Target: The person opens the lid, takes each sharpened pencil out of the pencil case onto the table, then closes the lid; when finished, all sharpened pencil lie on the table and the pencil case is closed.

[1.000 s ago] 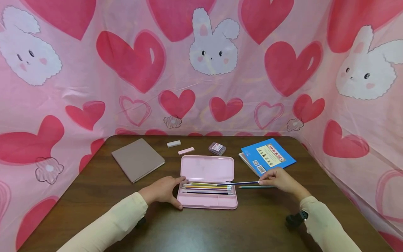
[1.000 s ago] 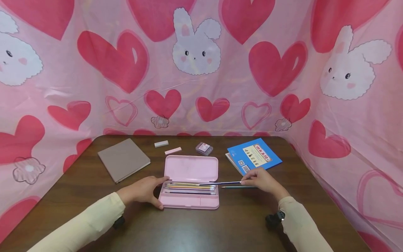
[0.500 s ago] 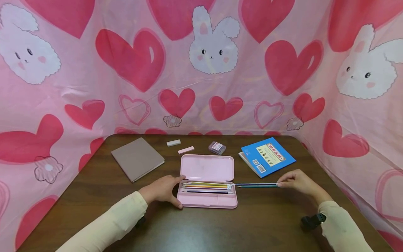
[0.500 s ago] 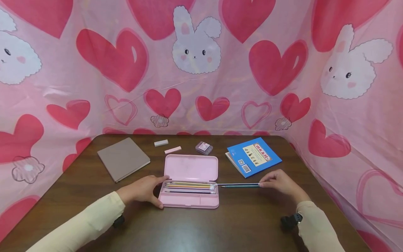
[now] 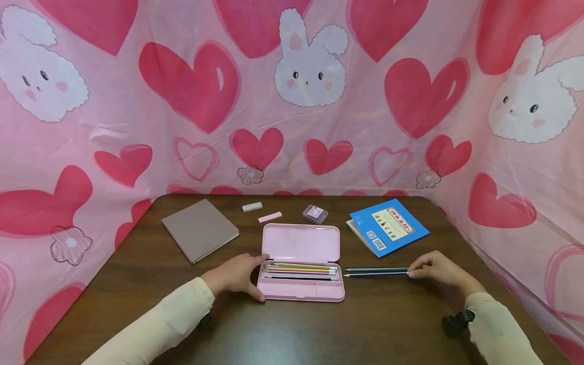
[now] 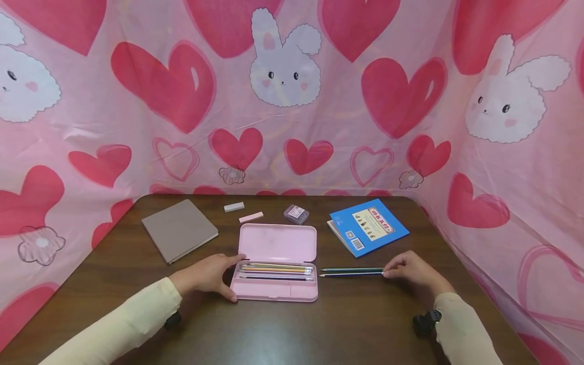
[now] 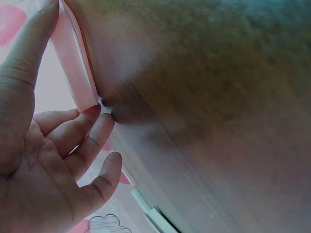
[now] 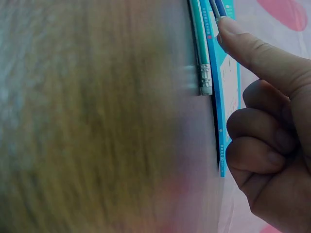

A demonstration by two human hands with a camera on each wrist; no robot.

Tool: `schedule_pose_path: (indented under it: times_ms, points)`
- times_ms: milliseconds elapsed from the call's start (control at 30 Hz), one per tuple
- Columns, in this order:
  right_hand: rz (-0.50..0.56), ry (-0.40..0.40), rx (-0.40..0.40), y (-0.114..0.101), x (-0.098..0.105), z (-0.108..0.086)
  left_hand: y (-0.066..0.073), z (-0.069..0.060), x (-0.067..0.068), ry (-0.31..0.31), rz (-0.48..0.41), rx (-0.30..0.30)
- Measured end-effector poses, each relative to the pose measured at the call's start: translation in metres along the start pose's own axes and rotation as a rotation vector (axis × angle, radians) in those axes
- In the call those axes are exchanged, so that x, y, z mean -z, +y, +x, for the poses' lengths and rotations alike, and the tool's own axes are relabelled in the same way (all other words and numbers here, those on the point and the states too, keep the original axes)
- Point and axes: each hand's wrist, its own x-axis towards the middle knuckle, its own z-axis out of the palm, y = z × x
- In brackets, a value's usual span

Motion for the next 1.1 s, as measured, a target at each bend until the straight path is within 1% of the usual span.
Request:
schedule_pose_path:
  times_ms: [200,267,433,500,633,733,800,900,1100]
  points:
    - [-0.008,-0.003,-0.077,0.001,-0.002,0.002,0.000,-0.001,0.000,-0.001,-0.004,-0.007]
    - [0.005,-0.004,-0.099,0.001,-0.001,0.002,0.001,-0.001,0.001,0.000,-0.003,-0.005]
    - [0.025,0.017,-0.116,-0.003,-0.002,0.005,0.001,-0.001,0.003,0.003,-0.002,-0.006]
    - [0.025,0.028,-0.106,-0.007,-0.004,0.008,0.001,-0.001,0.003,0.003,-0.003,-0.009]
    - [0.021,0.033,-0.041,-0.020,-0.008,0.016,0.000,0.000,0.003,0.006,0.004,-0.011]
    - [0.022,0.033,-0.016,-0.032,-0.012,0.023,0.000,0.002,0.002,0.006,0.006,-0.008]
    - [0.027,0.033,-0.018,-0.039,-0.014,0.027,0.000,0.003,0.001,0.004,0.008,-0.008]
    - [0.018,0.035,0.011,-0.048,-0.019,0.034,-0.001,0.003,0.000,0.001,0.012,-0.011]
    - [0.024,0.002,0.063,-0.066,-0.035,0.051,-0.001,0.003,0.000,-0.001,0.024,-0.019]
